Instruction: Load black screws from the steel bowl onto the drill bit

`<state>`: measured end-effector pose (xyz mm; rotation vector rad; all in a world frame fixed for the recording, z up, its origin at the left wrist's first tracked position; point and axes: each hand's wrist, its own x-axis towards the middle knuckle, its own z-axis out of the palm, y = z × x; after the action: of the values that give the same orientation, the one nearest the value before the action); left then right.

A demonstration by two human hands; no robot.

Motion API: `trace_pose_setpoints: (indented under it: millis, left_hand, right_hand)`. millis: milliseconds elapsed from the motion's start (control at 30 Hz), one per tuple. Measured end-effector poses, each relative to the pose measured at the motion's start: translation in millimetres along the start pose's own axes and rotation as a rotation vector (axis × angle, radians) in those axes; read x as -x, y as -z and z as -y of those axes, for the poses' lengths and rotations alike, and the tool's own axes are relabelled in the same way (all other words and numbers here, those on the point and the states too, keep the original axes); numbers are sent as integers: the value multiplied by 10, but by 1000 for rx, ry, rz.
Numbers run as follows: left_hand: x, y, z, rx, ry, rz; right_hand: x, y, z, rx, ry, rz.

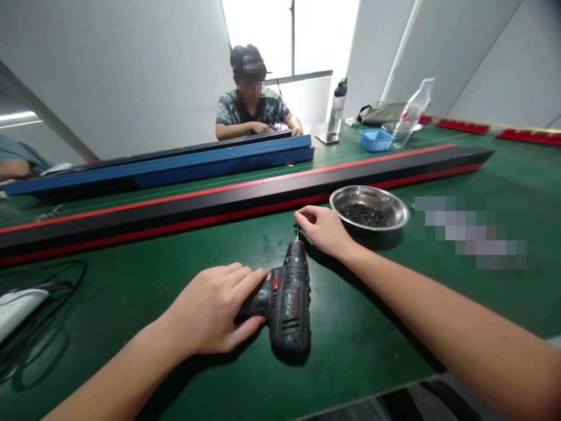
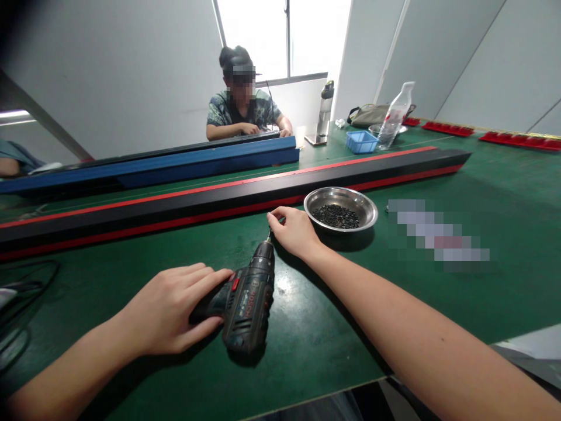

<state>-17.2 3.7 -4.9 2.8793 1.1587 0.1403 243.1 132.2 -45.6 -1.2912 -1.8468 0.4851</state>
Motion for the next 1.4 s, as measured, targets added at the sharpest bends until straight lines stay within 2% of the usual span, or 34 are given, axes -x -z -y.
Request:
trace_pose_setpoints:
  millis: [533, 733, 1000, 1400]
  left_hand:
    - [-3, 11, -9, 1, 30, 15]
    - [-14, 4, -57, -16, 129, 2]
    - [-51, -26, -132, -81, 317, -28]
    - [-88, -40, -111, -170, 335, -59]
  right_hand:
    - [1, 7, 17, 33, -23, -7]
    - [-8, -23, -14, 58, -53, -49]
    - [17, -41, -28, 65, -33, -20]
    - [40, -44, 19, 84, -38, 1]
